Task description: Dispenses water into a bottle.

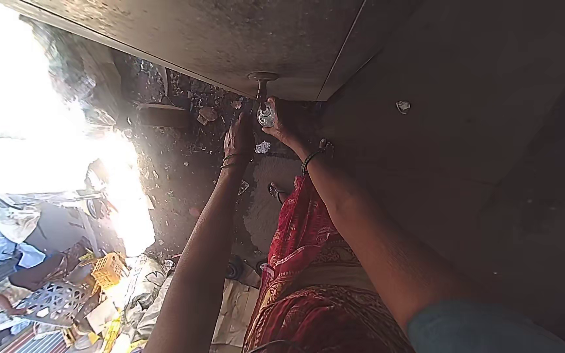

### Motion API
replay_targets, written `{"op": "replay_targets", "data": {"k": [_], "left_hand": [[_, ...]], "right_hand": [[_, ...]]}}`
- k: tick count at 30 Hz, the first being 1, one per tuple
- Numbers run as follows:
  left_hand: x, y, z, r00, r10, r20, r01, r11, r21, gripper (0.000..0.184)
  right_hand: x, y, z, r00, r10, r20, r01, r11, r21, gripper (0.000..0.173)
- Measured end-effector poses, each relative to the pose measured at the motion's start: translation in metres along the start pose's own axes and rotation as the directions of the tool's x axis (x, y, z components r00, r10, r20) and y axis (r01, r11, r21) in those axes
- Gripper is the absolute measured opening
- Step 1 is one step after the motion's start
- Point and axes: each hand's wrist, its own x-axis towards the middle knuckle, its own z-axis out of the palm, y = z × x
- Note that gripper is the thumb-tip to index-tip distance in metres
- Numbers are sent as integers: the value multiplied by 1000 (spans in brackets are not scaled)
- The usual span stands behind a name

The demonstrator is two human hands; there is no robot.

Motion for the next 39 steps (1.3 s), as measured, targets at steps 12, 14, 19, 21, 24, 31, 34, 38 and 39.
{"op": "replay_targets", "data": {"k": [12, 14, 19, 21, 24, 31, 34, 38, 39], "left_hand": [[0, -1, 1, 1000, -9, 1, 9, 1000, 0, 37], [-1, 0, 0, 1000, -2, 6, 2, 1000, -2, 38], [0, -1, 0, 1000, 4, 11, -3, 1000, -6, 38], [0, 0, 0, 1000, -3, 8, 3, 1000, -10, 38], [-1, 1, 0, 1000, -3, 3, 3, 1000, 0, 38], [0, -2, 1, 1000, 15, -7, -16, 1000, -4, 35], [1, -2, 2, 1000, 10, -3, -10, 1000, -2, 36], [0, -3, 1, 1000, 11, -1, -11, 1000, 6, 35], [1, -3, 2, 1000, 12, 0, -12, 1000, 5, 35]], "right_hand": [[6, 2, 3, 1000, 13, -10, -14, 999, -37, 94], [6, 3, 3, 1000, 4, -17, -5, 999, -45, 94], [3, 1, 1, 1000, -1, -11, 0, 1000, -30, 94], [2, -1, 0, 1000, -3, -12, 2, 1000, -10, 93], [2, 1, 0, 1000, -14, -20, 14, 1000, 2, 92], [8, 3, 2, 998, -43, -40, 42, 999, -10, 90], [7, 0, -1, 999, -37, -23, 36, 999, -18, 90], [6, -1, -2, 999, -31, -20, 31, 1000, -3, 90], [7, 0, 0, 999, -40, -31, 40, 999, 4, 90]]}}
